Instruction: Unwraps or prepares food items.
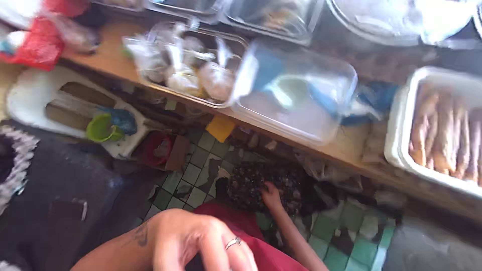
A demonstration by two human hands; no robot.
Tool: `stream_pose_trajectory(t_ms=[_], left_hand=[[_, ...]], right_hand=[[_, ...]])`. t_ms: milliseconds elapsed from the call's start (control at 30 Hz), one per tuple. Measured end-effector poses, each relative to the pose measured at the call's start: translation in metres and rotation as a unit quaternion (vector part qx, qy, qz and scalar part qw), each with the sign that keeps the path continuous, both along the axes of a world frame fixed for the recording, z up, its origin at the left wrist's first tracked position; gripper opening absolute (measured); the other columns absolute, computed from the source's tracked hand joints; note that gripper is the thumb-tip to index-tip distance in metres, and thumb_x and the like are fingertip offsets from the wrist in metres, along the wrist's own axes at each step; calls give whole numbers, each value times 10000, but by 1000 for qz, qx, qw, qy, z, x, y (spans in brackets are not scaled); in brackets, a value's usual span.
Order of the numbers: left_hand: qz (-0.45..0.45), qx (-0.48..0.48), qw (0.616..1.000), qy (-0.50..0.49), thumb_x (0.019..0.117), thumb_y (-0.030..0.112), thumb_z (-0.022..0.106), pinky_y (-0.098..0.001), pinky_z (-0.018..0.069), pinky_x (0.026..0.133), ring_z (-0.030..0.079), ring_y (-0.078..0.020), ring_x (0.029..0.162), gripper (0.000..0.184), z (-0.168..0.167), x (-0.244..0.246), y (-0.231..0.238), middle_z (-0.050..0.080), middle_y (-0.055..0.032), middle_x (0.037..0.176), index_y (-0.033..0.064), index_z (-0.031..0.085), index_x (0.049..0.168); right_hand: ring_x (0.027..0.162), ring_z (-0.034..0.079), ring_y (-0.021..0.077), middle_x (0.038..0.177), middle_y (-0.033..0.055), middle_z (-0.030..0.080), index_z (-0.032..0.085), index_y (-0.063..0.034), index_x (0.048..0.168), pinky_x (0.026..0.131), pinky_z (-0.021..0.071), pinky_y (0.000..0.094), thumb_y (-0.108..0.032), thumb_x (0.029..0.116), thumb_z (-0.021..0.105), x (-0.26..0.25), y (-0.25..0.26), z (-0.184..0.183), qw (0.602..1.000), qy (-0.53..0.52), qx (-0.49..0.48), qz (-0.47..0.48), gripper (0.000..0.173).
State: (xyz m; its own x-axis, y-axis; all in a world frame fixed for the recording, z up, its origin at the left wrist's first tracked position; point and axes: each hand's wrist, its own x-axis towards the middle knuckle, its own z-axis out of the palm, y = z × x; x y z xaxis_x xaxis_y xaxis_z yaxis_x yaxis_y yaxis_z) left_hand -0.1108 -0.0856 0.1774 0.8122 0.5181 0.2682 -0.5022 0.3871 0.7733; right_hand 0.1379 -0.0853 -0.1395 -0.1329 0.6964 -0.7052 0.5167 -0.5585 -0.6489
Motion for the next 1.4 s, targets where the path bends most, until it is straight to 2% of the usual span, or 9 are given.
stream_pose_trajectory(t_ms=[133,233,333,467,700,933,1233,1300,1400], left_hand=[[220,59,945,234,976,365,621,-335,559,944,694,-160,1055,449,4,-19,-41,732,-123,1128,-52,698,1124],[305,69,754,578,980,231,699,-437,507,1027,663,-262,1143,351,-3,-35,-82,702,-169,1212,-6,695,1239],[349,64,593,723,920,292,764,-606,410,1102,531,-410,1327,545,-32,-55,-135,580,-218,1411,47,615,1383],[467,1,526,711,884,349,800,-590,372,1141,442,-442,1392,738,-19,-83,-196,499,-252,1471,57,495,1489],[715,6,405,570,954,119,682,-513,410,1110,546,-399,1270,357,10,-182,-314,613,-264,1292,-32,658,1277],[779,-121,394,473,1006,92,611,-356,464,1084,603,-211,1226,327,29,-314,-439,632,-210,1296,-63,609,1294],[825,-295,243,416,1021,68,603,-479,506,1029,636,-279,1175,339,12,-436,-552,637,-201,1293,3,569,1352],[832,-309,215,407,1024,72,600,-475,505,1025,640,-272,1171,314,11,-455,-568,647,-195,1282,4,580,1330],[813,-313,208,446,1027,112,612,-498,495,1029,639,-287,1163,299,15,-475,-590,652,-203,1264,-8,603,1300]], right_hand=[[1220,608,380,1337,330,583,492,120,1405,1044,498,537,-13,946,585,-46,11,69,994,70,61,57,487],[1215,588,298,1398,307,525,415,121,1446,996,515,466,12,890,535,-88,17,117,976,172,94,99,579],[1041,624,99,1266,165,581,425,72,1413,862,549,279,20,869,484,-140,4,189,948,261,86,162,550],[1022,680,69,1192,67,650,428,19,1389,852,598,263,10,808,477,-218,-34,269,885,395,68,235,583],[909,697,55,1072,-6,684,462,-35,1309,770,613,263,35,844,436,-385,-126,340,812,486,79,315,470],[828,661,96,1006,61,639,514,12,1243,705,590,290,18,941,475,-541,-258,350,827,416,65,372,304],[981,625,219,1130,134,594,516,-33,1264,802,555,425,-139,991,445,-702,-375,325,774,407,-40,483,301],[1117,597,231,1286,154,565,488,-32,1369,892,539,443,-101,961,408,-730,-387,320,751,408,-55,516,422],[1070,622,208,1244,147,592,470,-22,1378,872,550,416,12,916,404,-765,-395,311,701,399,-56,588,468]])
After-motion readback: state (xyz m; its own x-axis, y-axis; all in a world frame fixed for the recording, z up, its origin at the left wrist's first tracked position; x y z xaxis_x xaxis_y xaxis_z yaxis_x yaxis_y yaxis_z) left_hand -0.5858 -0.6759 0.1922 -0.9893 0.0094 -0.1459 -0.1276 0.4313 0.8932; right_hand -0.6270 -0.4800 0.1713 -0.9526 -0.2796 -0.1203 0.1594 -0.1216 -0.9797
